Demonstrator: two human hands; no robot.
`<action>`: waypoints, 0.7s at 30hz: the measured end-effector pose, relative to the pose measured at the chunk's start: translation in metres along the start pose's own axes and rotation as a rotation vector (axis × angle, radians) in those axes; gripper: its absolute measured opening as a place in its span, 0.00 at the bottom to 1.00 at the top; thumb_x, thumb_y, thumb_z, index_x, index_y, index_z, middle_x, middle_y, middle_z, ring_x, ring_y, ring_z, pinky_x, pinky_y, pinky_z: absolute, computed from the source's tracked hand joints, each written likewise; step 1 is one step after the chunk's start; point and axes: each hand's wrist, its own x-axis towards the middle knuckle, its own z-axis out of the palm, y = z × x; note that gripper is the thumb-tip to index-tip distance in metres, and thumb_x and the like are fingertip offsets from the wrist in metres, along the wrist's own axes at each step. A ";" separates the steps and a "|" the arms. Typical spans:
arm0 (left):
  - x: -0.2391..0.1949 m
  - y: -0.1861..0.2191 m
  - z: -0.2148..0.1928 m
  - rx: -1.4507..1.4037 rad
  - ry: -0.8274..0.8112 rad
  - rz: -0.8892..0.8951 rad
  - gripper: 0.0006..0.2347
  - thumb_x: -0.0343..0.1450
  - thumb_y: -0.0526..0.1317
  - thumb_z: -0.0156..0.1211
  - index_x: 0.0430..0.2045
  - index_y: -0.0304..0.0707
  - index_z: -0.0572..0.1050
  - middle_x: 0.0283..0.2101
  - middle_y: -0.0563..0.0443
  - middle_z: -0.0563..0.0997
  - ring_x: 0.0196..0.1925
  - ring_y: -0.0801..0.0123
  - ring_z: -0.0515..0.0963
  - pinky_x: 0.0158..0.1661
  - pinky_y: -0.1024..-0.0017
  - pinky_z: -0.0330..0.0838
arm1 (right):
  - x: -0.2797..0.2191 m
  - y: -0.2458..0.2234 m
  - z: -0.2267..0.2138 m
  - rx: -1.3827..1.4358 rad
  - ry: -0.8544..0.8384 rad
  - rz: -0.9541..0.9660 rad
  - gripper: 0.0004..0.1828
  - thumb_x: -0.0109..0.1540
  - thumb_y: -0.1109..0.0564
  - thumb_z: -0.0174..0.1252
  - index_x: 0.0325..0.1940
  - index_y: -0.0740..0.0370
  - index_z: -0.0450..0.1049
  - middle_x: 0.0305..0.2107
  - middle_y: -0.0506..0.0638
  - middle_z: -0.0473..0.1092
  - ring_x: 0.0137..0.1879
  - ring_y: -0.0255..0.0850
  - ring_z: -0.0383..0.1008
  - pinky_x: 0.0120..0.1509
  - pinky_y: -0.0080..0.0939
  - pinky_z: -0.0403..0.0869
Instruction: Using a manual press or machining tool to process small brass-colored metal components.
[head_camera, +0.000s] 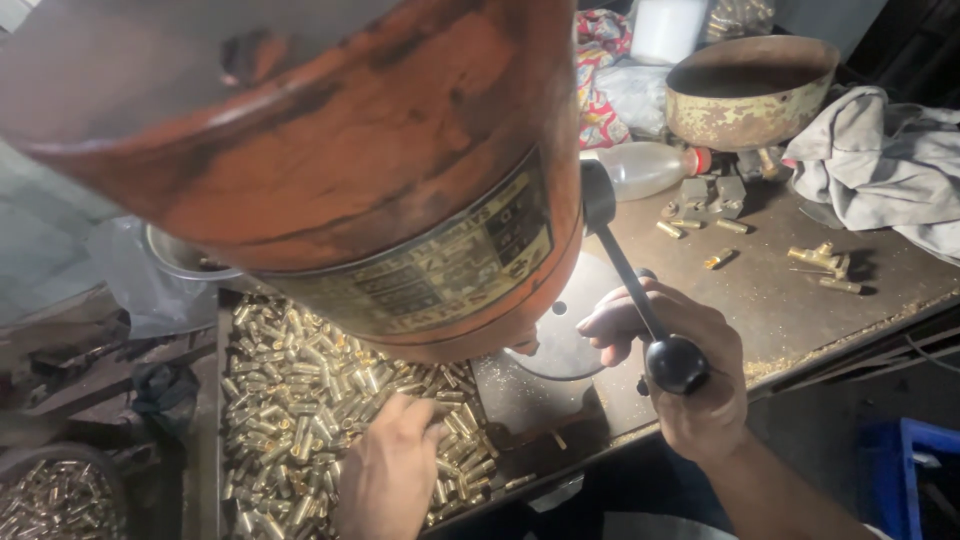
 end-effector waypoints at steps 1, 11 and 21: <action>0.001 -0.002 0.002 -0.001 0.000 -0.003 0.11 0.68 0.46 0.61 0.43 0.53 0.81 0.47 0.56 0.80 0.45 0.50 0.83 0.46 0.56 0.76 | -0.001 0.002 0.000 0.001 -0.003 0.001 0.47 0.62 0.20 0.52 0.42 0.73 0.78 0.36 0.56 0.75 0.36 0.38 0.73 0.42 0.37 0.71; 0.005 -0.024 0.012 -0.100 0.052 0.136 0.09 0.68 0.42 0.64 0.41 0.47 0.82 0.44 0.47 0.81 0.42 0.51 0.84 0.44 0.58 0.76 | -0.010 0.019 0.007 0.177 0.030 -0.031 0.59 0.58 0.13 0.49 0.47 0.81 0.75 0.40 0.64 0.75 0.41 0.44 0.73 0.46 0.42 0.71; 0.005 -0.020 -0.004 -0.785 0.353 0.361 0.08 0.73 0.41 0.65 0.42 0.41 0.82 0.38 0.51 0.87 0.34 0.77 0.84 0.36 0.77 0.81 | -0.021 0.029 0.016 0.152 0.082 0.039 0.65 0.54 0.09 0.42 0.46 0.84 0.73 0.39 0.68 0.72 0.39 0.48 0.70 0.43 0.45 0.68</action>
